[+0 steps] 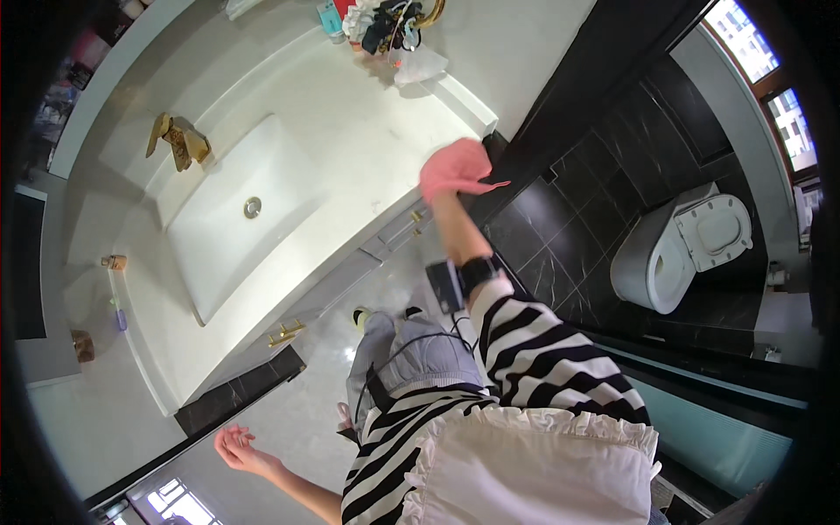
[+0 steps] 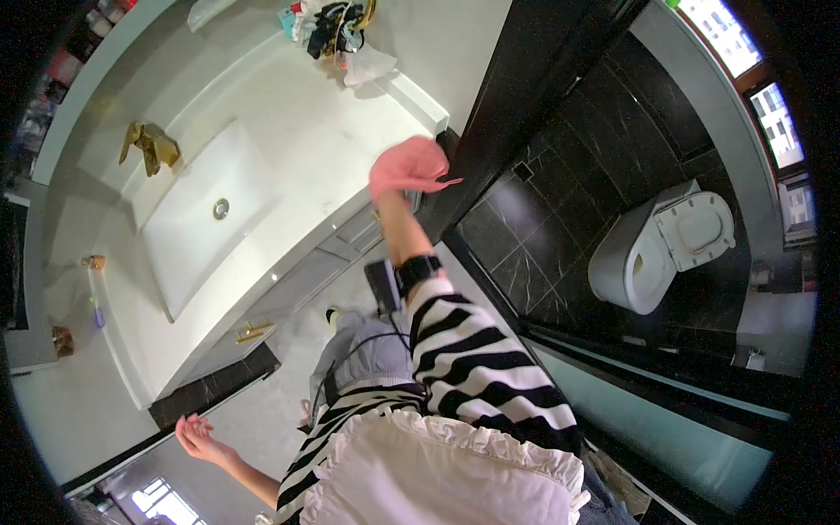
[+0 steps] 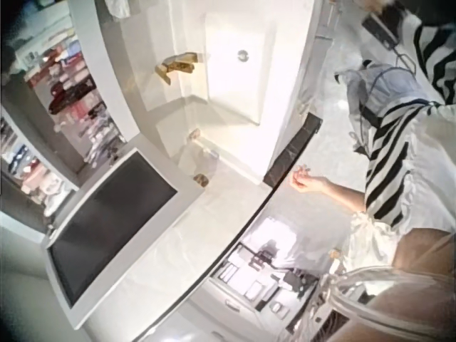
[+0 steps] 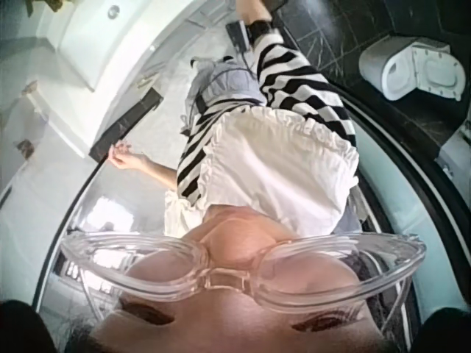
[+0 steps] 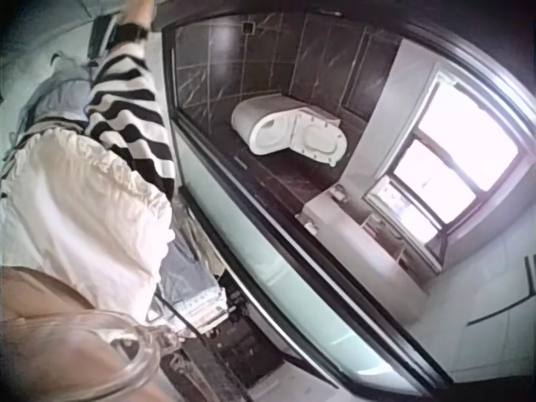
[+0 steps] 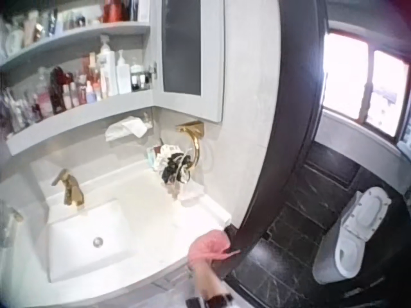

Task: Cleaning the bathroom sink and faucet with a pink cloth.

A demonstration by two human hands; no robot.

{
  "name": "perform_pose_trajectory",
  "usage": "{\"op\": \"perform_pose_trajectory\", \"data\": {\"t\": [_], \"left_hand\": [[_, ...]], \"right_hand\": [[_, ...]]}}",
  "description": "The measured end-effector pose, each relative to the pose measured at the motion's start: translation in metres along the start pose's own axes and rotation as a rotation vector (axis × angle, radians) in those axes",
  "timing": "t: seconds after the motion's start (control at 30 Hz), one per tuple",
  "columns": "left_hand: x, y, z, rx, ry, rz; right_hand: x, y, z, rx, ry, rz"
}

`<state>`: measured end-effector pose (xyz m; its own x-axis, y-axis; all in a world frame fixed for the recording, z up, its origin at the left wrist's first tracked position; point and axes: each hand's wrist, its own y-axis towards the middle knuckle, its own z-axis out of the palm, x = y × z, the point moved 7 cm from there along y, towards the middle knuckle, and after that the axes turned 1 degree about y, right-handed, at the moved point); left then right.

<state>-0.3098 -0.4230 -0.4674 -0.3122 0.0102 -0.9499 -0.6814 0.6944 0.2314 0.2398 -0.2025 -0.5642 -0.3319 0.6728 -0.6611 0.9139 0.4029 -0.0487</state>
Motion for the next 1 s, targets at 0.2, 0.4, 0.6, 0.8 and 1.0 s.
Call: {"op": "perform_pose_trajectory", "data": {"t": [0.2,0.4,0.6,0.8,1.0], "left_hand": [[0.001,0.003,0.013,0.057,0.017,-0.039],[0.004,-0.002,0.014,0.129,0.041,0.008],[0.024,-0.012,-0.004,0.087,0.020,-0.074],[0.031,-0.006,0.000,0.074,-0.023,-0.081],[0.041,0.003,0.020,0.161,-0.077,-0.091]], "right_hand": [[0.001,-0.074,-0.033,-0.373,0.260,-0.217],[-0.018,0.008,-0.009,0.288,0.499,-0.227],[0.045,0.093,0.060,0.326,0.124,-0.381],[-0.034,0.013,-0.004,0.041,0.433,-0.394],[-0.013,-0.038,-0.020,-0.442,0.591,-0.613]]}}
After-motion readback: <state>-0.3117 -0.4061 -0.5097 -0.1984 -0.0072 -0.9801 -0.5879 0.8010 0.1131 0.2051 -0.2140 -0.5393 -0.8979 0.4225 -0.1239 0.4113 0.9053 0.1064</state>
